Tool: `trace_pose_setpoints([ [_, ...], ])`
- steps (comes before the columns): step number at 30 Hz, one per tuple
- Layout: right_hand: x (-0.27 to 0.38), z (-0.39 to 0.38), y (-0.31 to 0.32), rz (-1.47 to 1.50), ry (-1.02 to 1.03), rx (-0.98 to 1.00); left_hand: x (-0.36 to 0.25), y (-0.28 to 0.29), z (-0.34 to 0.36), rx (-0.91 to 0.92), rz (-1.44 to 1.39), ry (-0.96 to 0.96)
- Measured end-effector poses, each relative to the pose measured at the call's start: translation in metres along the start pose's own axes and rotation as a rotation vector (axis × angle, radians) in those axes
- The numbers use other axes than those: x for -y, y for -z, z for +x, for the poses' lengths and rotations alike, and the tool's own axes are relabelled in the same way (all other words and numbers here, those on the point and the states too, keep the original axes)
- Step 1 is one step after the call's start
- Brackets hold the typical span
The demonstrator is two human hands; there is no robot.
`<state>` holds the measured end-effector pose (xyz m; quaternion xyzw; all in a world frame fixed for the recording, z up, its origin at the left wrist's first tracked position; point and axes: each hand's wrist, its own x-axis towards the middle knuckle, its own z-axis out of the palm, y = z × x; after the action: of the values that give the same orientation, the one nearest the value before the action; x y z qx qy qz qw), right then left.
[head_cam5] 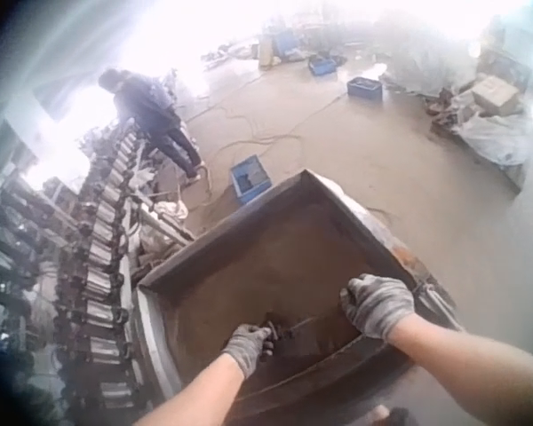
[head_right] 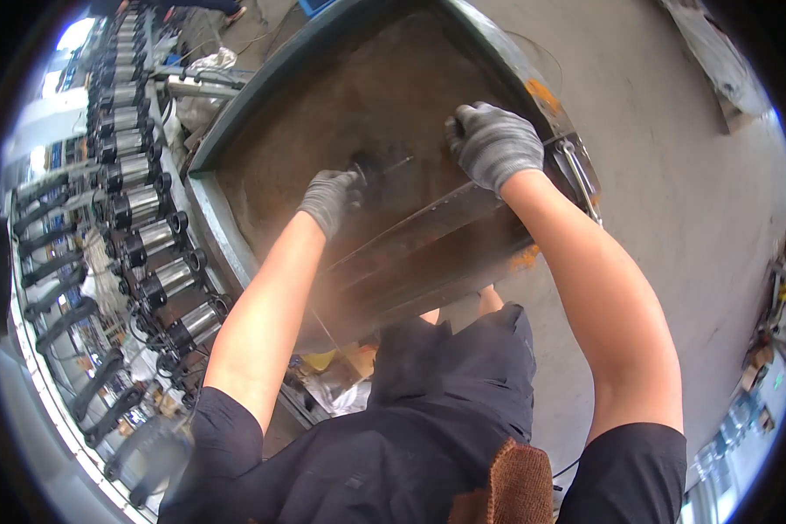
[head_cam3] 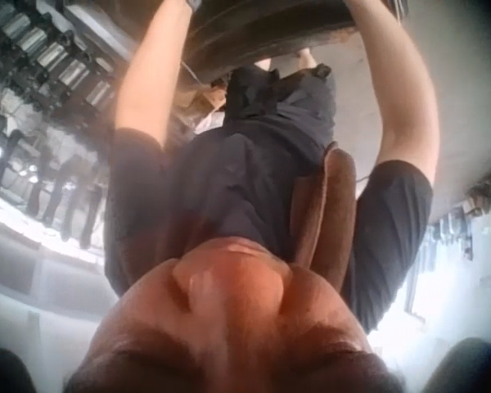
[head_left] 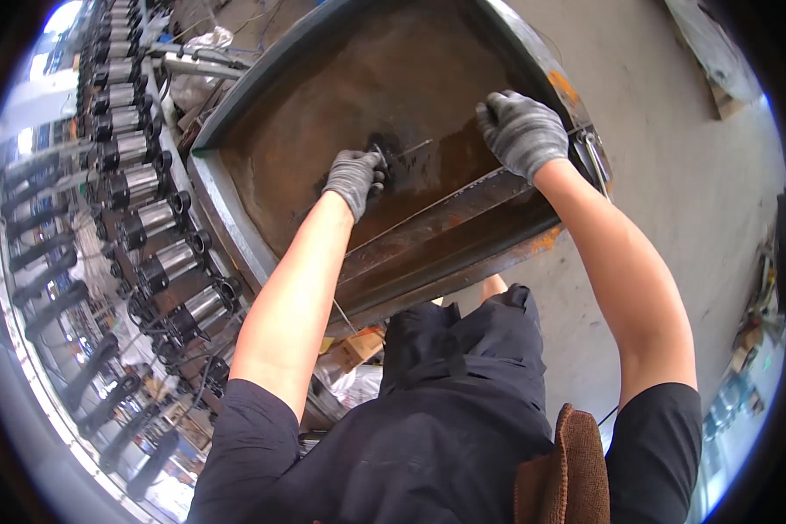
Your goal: The recorder is performing quality control or leak testing on submersible industrial pumps by placing them in a water tank and observing their operation.
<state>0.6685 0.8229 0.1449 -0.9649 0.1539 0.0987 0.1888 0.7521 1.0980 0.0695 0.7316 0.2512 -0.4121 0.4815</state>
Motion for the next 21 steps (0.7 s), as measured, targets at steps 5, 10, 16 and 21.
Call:
trace_pose_setpoints([
  [5,-0.009,0.001,-0.010,0.025,0.047,-0.033,0.008,-0.006,-0.002,-0.184,0.028,-0.075],
  [10,-0.014,-0.001,-0.016,0.089,0.093,-0.122,0.023,0.014,-0.009,-0.185,-0.005,-0.148],
  [16,-0.012,0.001,-0.016,0.074,0.081,-0.094,0.037,0.023,-0.033,-0.191,0.012,-0.188],
  [21,-0.014,0.001,-0.017,0.071,0.100,-0.121,0.044,0.024,-0.041,-0.200,-0.016,-0.201],
])
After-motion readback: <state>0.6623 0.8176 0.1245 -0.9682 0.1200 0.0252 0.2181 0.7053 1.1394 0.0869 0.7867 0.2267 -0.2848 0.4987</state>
